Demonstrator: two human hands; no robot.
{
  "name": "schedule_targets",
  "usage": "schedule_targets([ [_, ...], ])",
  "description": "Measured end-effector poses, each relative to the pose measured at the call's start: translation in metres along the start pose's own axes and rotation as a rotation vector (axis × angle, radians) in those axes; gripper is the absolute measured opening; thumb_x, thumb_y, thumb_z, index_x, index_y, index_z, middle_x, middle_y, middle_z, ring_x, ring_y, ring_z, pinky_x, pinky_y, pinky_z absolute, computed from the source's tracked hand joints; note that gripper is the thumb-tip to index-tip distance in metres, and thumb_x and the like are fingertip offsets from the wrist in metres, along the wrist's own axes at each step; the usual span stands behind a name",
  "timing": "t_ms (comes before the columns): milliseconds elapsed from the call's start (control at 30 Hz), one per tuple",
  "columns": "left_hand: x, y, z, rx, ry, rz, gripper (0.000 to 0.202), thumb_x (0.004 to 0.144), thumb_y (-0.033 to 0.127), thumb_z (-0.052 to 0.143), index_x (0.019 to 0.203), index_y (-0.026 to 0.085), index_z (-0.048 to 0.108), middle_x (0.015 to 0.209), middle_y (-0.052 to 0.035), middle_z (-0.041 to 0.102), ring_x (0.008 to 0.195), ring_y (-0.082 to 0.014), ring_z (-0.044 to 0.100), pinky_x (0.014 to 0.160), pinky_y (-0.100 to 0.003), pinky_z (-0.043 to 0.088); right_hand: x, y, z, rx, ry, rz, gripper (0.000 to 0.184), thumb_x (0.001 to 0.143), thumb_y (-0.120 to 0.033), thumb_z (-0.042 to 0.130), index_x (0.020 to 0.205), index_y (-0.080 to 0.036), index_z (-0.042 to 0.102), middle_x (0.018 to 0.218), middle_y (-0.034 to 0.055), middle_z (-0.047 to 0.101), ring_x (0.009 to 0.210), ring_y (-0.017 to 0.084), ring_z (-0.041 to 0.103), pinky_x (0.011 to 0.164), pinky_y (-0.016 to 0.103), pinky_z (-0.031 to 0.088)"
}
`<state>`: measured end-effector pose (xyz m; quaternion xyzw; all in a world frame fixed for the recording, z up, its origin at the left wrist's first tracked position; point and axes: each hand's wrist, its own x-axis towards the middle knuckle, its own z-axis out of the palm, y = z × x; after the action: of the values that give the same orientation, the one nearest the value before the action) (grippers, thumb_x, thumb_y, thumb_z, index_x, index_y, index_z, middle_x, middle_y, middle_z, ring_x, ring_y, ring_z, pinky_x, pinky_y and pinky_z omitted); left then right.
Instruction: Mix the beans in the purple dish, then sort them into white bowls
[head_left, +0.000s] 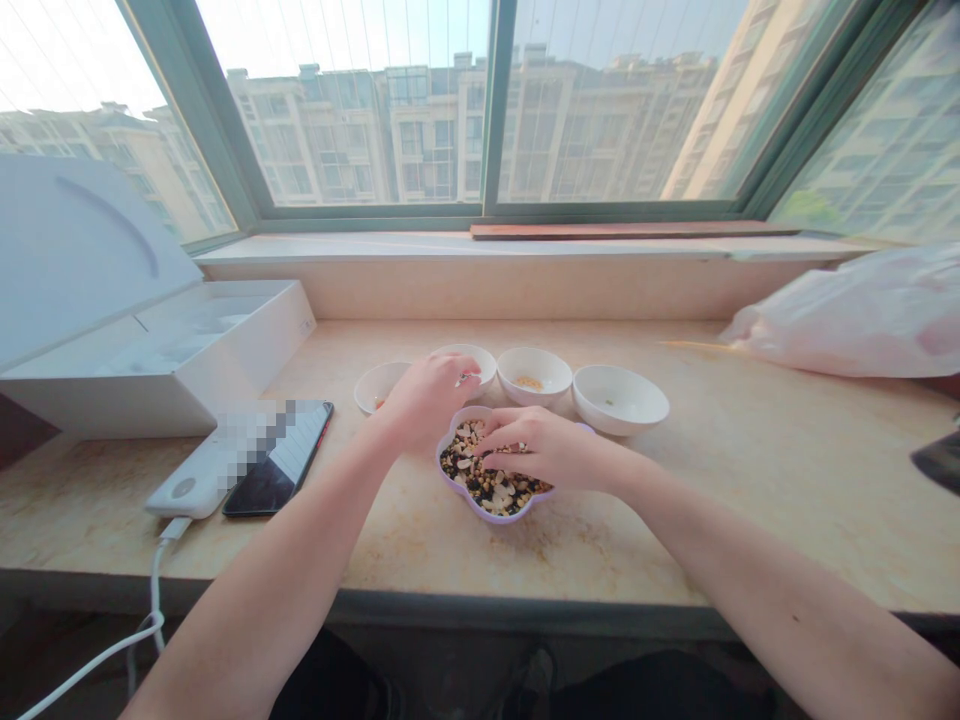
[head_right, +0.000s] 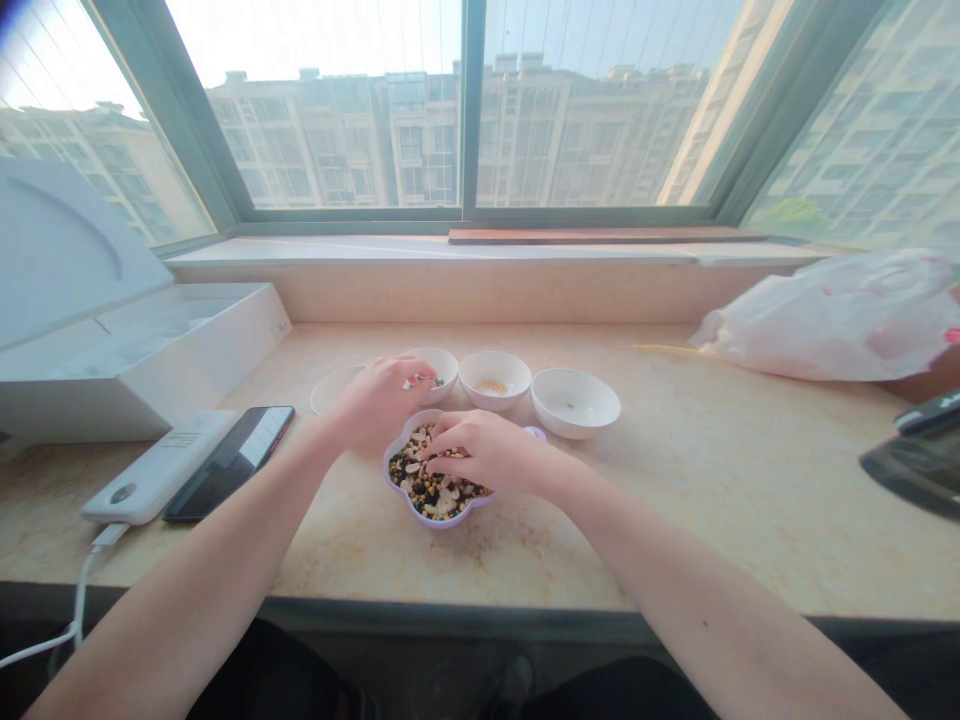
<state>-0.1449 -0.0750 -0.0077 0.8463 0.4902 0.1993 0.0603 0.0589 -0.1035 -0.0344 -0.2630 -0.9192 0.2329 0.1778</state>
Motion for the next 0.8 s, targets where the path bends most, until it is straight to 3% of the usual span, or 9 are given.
schedule_targets([
  [133,0.001,0.005,0.001,-0.140,0.042,0.119,0.027,0.102,0.024,0.049,0.102,0.019,0.075,0.107,-0.0051,0.076,0.098,-0.0181,0.069,0.093,-0.031,0.052,0.000,0.004,-0.008,0.066,0.187,0.186,0.028,0.097,-0.041,0.062,0.095,-0.021,0.081,0.084,0.0042,0.071,0.075,0.017,0.061,0.071,0.031,0.046],
  [267,0.000,0.009,0.006,-0.302,0.091,0.298,0.025,0.097,0.013,0.052,0.103,0.020,0.076,0.102,-0.0037,0.075,0.090,-0.0150,0.068,0.083,-0.028,0.053,-0.001,0.012,-0.015,0.389,0.306,0.371,0.051,0.091,-0.063,0.061,0.099,-0.016,0.080,0.066,0.0004,0.059,0.059,0.013,0.046,0.055,0.027,0.034],
  [367,0.001,0.010,0.013,-0.362,0.136,0.377,0.022,0.094,0.013,0.058,0.106,0.020,0.075,0.102,-0.0043,0.074,0.087,-0.0142,0.067,0.079,-0.028,0.053,-0.001,0.015,-0.017,0.619,0.342,0.449,0.058,0.082,-0.070,0.068,0.095,-0.015,0.078,0.060,-0.0030,0.046,0.055,0.010,0.034,0.050,0.026,0.023],
  [567,0.004,0.010,0.025,-0.371,0.237,0.360,0.011,0.097,0.020,0.063,0.098,0.018,0.074,0.097,-0.0043,0.073,0.084,-0.0136,0.067,0.078,-0.027,0.052,0.002,0.012,-0.015,0.866,0.329,0.465,0.052,0.075,-0.068,0.078,0.083,-0.017,0.074,0.064,-0.0035,0.044,0.057,0.009,0.033,0.050,0.024,0.026],
  [667,0.004,0.011,0.024,-0.323,0.252,0.336,0.012,0.097,0.018,0.062,0.091,0.018,0.073,0.095,-0.0034,0.073,0.084,-0.0139,0.066,0.078,-0.027,0.051,0.002,0.010,-0.015,0.917,0.301,0.452,0.052,0.078,-0.069,0.075,0.082,-0.017,0.074,0.069,-0.0012,0.052,0.057,0.009,0.038,0.051,0.024,0.033],
  [800,0.004,0.009,0.017,-0.219,0.271,0.197,0.013,0.098,0.020,0.060,0.095,0.020,0.073,0.099,-0.0028,0.075,0.089,-0.0158,0.068,0.082,-0.029,0.050,0.000,0.005,-0.015,0.696,0.236,0.459,0.047,0.086,-0.063,0.069,0.100,-0.018,0.077,0.078,0.0030,0.065,0.059,0.011,0.050,0.053,0.026,0.040],
])
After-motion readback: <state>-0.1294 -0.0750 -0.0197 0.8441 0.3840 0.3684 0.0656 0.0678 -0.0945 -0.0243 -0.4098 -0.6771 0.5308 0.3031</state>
